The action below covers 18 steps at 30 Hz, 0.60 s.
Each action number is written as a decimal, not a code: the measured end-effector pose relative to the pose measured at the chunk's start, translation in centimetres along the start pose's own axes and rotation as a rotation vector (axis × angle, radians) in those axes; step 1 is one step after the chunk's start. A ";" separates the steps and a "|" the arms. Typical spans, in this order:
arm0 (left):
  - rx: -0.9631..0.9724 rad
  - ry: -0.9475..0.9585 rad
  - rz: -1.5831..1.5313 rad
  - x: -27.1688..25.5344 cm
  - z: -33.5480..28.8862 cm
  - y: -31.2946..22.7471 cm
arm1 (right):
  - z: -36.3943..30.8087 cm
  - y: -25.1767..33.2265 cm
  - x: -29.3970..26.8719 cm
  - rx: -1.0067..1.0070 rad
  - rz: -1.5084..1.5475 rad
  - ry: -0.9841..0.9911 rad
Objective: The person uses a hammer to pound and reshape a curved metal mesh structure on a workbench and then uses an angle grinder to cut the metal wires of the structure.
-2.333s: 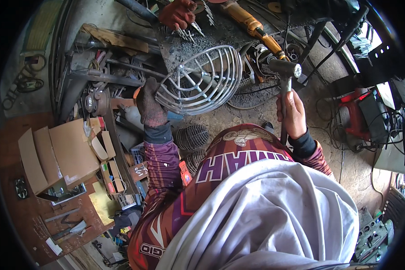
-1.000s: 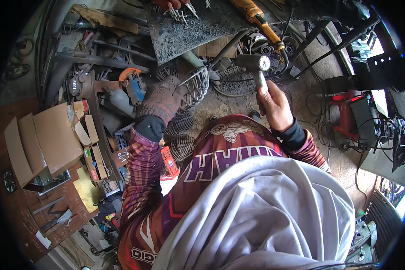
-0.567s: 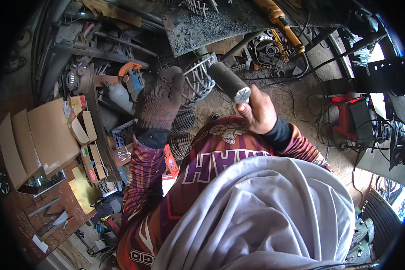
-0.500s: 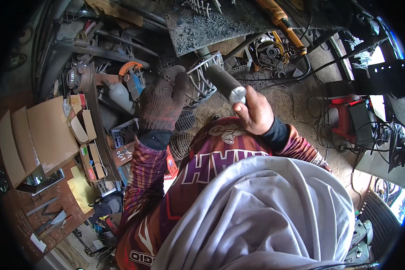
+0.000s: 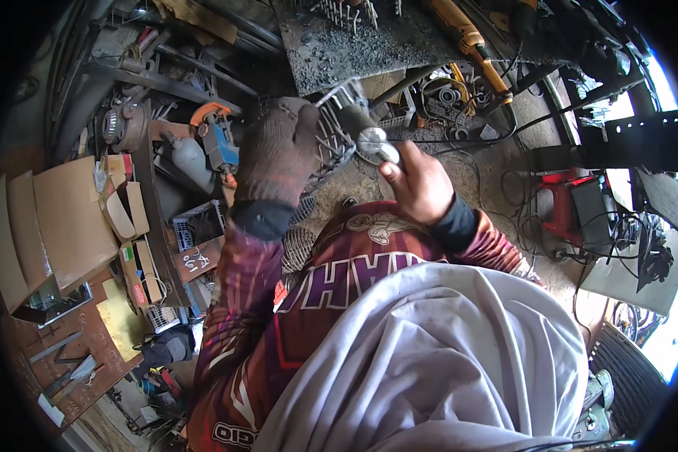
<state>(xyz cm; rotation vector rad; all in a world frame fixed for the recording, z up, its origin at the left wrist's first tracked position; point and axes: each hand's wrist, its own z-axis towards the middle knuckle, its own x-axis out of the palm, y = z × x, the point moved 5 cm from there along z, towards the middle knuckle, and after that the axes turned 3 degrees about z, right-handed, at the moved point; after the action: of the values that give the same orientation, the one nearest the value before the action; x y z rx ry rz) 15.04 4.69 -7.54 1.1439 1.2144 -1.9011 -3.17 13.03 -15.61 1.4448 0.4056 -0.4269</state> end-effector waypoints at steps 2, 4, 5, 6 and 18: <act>-0.040 -0.001 -0.077 0.8 -0.1 1.5 | -1.2 0.3 -0.8 -0.110 0.167 -0.057; 0.010 -0.009 -0.033 0.4 0.3 2.0 | -0.6 1.1 -2.0 -0.178 0.308 -0.081; 0.057 -0.013 0.006 0.2 0.3 2.1 | -0.7 0.8 -2.0 -0.141 0.345 -0.077; 0.105 -0.017 0.046 0.2 0.2 1.8 | -0.9 0.5 -2.1 -0.105 0.383 -0.073; 0.194 -0.046 0.034 -0.7 0.3 -0.6 | 0.5 -0.3 -1.8 -0.050 0.161 0.008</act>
<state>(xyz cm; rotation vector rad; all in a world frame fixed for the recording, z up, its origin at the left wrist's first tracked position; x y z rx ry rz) 14.79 4.67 -6.66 1.2045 0.9963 -2.0434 -4.87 12.62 -14.85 1.4186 0.3020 -0.2799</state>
